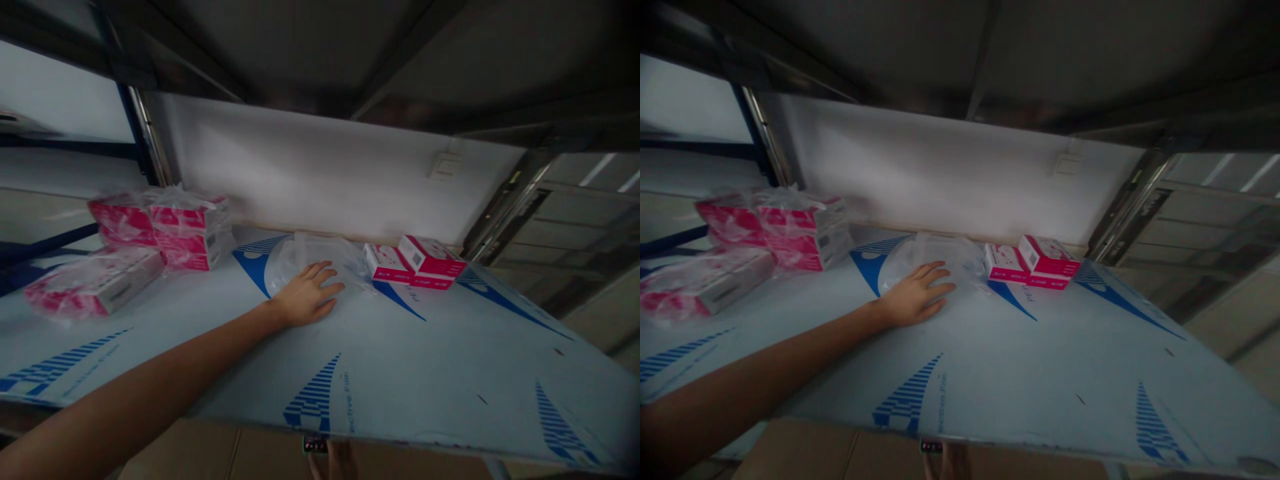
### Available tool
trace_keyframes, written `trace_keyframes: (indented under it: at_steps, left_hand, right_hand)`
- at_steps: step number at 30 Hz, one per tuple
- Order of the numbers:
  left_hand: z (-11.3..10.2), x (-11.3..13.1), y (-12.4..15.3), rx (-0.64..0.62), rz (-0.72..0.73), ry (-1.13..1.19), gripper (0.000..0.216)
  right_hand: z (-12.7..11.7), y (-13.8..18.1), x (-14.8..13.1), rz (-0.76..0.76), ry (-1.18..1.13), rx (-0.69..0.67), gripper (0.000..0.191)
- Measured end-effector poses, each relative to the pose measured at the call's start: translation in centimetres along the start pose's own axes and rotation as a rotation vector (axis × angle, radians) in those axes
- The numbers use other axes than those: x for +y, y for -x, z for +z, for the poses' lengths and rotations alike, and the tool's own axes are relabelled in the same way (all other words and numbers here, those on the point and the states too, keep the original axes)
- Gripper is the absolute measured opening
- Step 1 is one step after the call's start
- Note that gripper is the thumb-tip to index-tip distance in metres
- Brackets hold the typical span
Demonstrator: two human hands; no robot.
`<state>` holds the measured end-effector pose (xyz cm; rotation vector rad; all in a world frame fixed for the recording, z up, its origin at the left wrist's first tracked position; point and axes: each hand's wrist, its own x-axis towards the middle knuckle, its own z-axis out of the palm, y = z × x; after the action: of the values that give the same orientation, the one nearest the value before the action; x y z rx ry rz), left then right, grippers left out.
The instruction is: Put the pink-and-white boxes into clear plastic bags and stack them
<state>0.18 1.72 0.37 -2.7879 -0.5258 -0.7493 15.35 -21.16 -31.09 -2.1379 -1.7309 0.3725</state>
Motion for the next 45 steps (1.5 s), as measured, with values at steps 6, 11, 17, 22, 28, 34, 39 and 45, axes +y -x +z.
trace_keyframes:
  at_steps: [6,11,17,22,28,34,39,45]
  left_hand:
    - [-0.2,-0.5,0.4,0.006,-0.010,-0.027,0.038]
    - [-0.3,-0.3,0.2,-0.014,-0.001,-0.054,0.038]
    - [-0.3,-0.1,0.3,-0.003,0.008,-0.066,0.038]
    - [-0.3,-0.1,0.4,0.003,0.013,-0.065,0.037]
    - [-0.2,-0.2,0.4,0.004,0.017,-0.069,0.036]
    - [-0.1,-0.2,0.4,-0.002,0.004,-0.063,0.035]
    - [-0.2,-0.2,0.4,0.000,0.008,-0.065,0.034]
    - [-0.2,-0.2,0.4,-0.003,-0.002,-0.043,0.033]
  right_hand:
    - [7.4,-0.5,0.7,0.149,0.137,-0.025,0.033]
    - [5.7,-0.9,-1.2,0.170,0.010,-0.033,0.025]
    - [4.5,-1.4,-2.0,0.177,-0.068,0.023,0.035]
    - [4.5,-1.8,-2.5,0.199,-0.070,0.002,0.063]
    - [3.8,-1.1,-2.9,0.180,-0.087,0.022,0.044]
    - [3.7,-1.0,-3.2,0.167,-0.104,0.031,0.032]
    - [3.5,-0.7,-3.4,0.169,-0.119,0.032,0.029]
    - [3.3,-0.6,-3.3,0.186,-0.136,0.044,0.045]
